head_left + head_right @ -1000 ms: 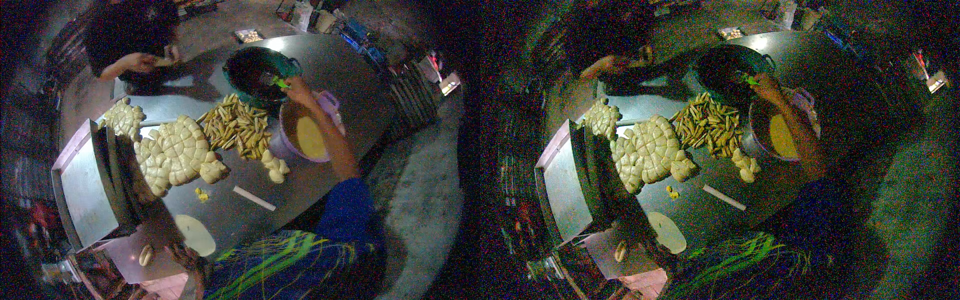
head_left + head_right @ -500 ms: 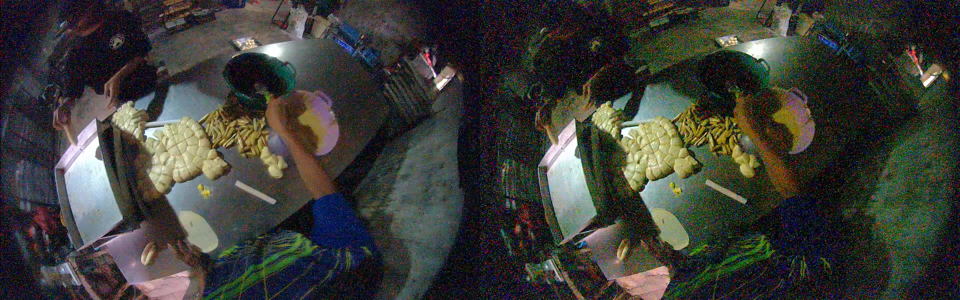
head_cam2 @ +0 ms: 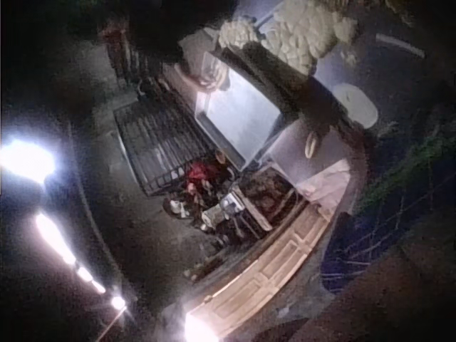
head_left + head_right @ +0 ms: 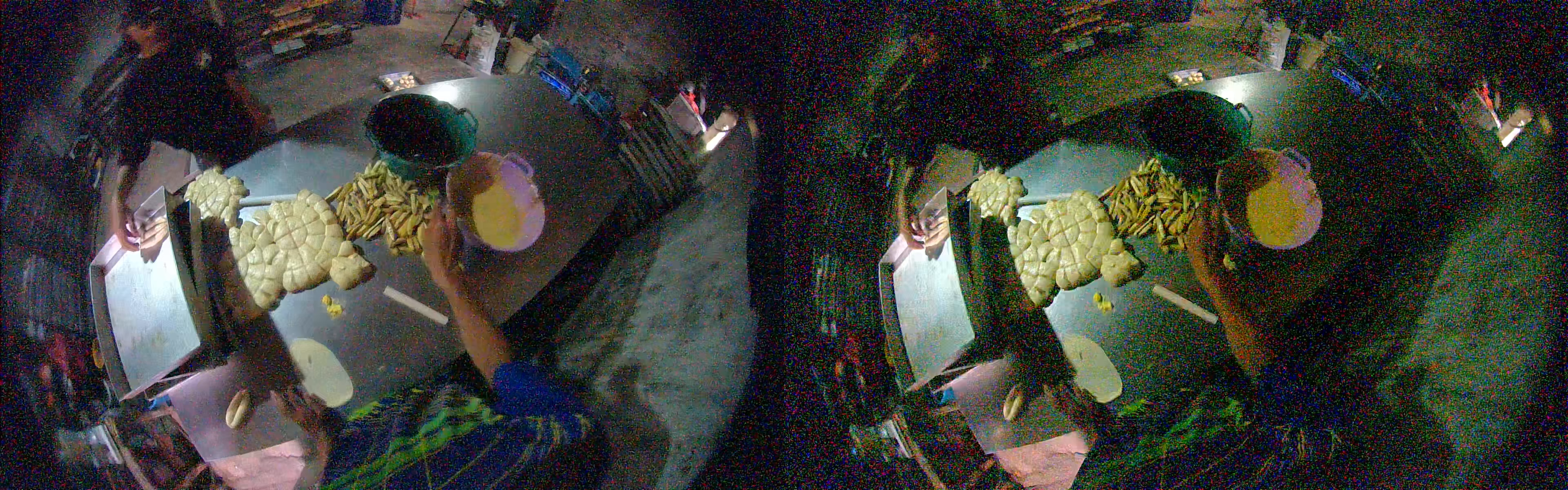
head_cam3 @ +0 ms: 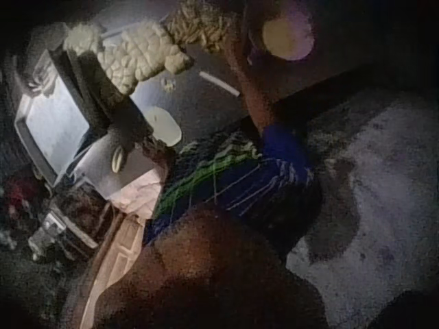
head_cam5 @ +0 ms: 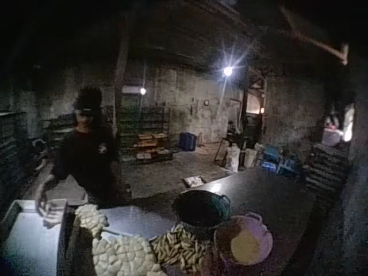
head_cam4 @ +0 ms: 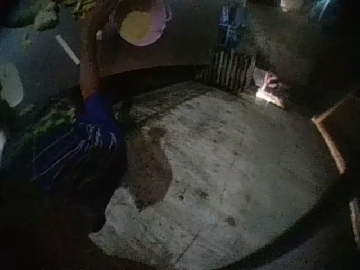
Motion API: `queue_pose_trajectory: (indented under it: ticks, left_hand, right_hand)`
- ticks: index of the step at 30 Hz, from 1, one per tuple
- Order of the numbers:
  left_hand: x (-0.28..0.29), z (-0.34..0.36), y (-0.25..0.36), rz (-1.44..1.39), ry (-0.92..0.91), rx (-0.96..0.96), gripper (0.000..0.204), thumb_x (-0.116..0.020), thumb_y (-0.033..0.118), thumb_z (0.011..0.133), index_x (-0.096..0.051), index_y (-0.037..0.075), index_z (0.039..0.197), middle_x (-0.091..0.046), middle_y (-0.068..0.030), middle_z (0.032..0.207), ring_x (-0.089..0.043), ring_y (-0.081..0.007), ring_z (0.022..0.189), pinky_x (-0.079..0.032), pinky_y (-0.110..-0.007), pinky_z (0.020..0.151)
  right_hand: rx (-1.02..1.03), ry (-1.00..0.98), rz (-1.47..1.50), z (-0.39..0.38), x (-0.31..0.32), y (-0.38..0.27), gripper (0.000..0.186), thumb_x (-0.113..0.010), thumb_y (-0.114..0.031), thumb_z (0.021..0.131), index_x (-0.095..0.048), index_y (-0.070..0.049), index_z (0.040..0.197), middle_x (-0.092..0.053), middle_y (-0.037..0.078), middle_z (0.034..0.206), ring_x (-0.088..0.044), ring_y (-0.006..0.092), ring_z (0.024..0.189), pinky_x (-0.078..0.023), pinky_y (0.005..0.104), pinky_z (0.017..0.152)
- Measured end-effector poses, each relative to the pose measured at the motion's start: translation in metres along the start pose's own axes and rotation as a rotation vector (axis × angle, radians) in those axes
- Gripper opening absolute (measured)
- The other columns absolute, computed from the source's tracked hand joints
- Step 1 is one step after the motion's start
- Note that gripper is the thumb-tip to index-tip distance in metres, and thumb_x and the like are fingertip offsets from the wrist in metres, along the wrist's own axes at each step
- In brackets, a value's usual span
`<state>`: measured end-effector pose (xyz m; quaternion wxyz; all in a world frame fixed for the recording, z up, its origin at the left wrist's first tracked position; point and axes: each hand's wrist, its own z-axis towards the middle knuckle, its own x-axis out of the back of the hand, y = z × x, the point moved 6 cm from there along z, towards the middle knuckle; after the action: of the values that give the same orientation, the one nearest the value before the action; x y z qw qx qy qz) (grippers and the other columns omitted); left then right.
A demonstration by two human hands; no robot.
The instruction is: The person flattens pieces of dough by hand, applies a dark filling using a brush, rolls the dough into cylindrical shapes, and places them onto a large metal tray.
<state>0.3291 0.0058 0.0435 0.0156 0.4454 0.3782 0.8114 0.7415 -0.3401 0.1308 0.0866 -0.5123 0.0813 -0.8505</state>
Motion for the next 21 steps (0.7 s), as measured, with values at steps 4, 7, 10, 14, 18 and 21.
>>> queue_pose_trajectory:
  ticks: [4,7,10,14,18,21]
  left_hand:
    - [0.004,0.002,0.005,-0.045,-0.018,0.041,0.047,-0.048,0.026,0.103,-0.051,-0.007,0.136,-0.035,-0.0303,0.153,-0.036,-0.0464,0.140,-0.029,-0.053,0.117]
    - [0.010,0.006,0.012,-0.099,-0.019,0.104,0.046,-0.048,0.026,0.103,-0.051,-0.007,0.136,-0.035,-0.0300,0.153,-0.036,-0.0461,0.140,-0.029,-0.053,0.117]
    - [0.008,0.013,0.018,-0.093,-0.025,0.131,0.046,-0.048,0.025,0.102,-0.051,-0.007,0.136,-0.035,-0.0297,0.153,-0.036,-0.0458,0.140,-0.029,-0.053,0.117]
    - [-0.007,0.041,0.008,-0.013,0.042,0.010,0.039,-0.053,0.020,0.100,-0.055,0.001,0.135,-0.041,-0.0252,0.151,-0.041,-0.0425,0.137,-0.031,-0.050,0.116]
    - [-0.007,0.060,0.021,-0.093,0.070,0.057,0.035,-0.053,0.018,0.100,-0.057,0.003,0.132,-0.047,-0.0220,0.146,-0.044,-0.0398,0.135,-0.034,-0.049,0.114]
    - [-0.022,0.069,0.012,-0.125,0.063,0.077,0.035,-0.054,0.017,0.100,-0.058,0.003,0.131,-0.048,-0.0209,0.144,-0.045,-0.0393,0.133,-0.035,-0.050,0.113]
  right_hand:
    - [0.100,-0.027,0.158,-0.049,0.037,-0.025,0.063,-0.065,0.001,0.087,-0.045,0.000,0.147,-0.058,0.019,0.114,-0.056,0.0332,0.094,-0.052,0.0395,0.078]
    - [0.442,0.187,0.155,-0.083,0.111,-0.090,0.053,-0.063,0.000,0.090,-0.052,0.001,0.142,-0.059,0.017,0.098,-0.056,0.0315,0.084,-0.050,0.0409,0.072]
    - [0.251,0.014,0.373,-0.135,0.115,-0.104,0.046,-0.063,-0.002,0.093,-0.057,0.000,0.138,-0.062,0.015,0.091,-0.058,0.0307,0.080,-0.051,0.0416,0.072]
    - [0.432,-0.144,0.482,-0.198,0.108,-0.111,0.045,-0.065,-0.005,0.094,-0.056,0.001,0.138,-0.066,0.019,0.105,-0.063,0.0326,0.088,-0.053,0.0416,0.078]
    - [0.492,-0.224,0.555,-0.241,0.089,-0.107,0.042,-0.068,-0.010,0.094,-0.058,0.002,0.133,-0.068,0.017,0.112,-0.065,0.0339,0.096,-0.055,0.0412,0.087]
    - [0.610,-0.316,0.434,-0.273,0.054,-0.102,0.044,-0.068,-0.007,0.091,-0.058,0.000,0.133,-0.068,0.015,0.110,-0.066,0.0337,0.095,-0.056,0.0427,0.087]
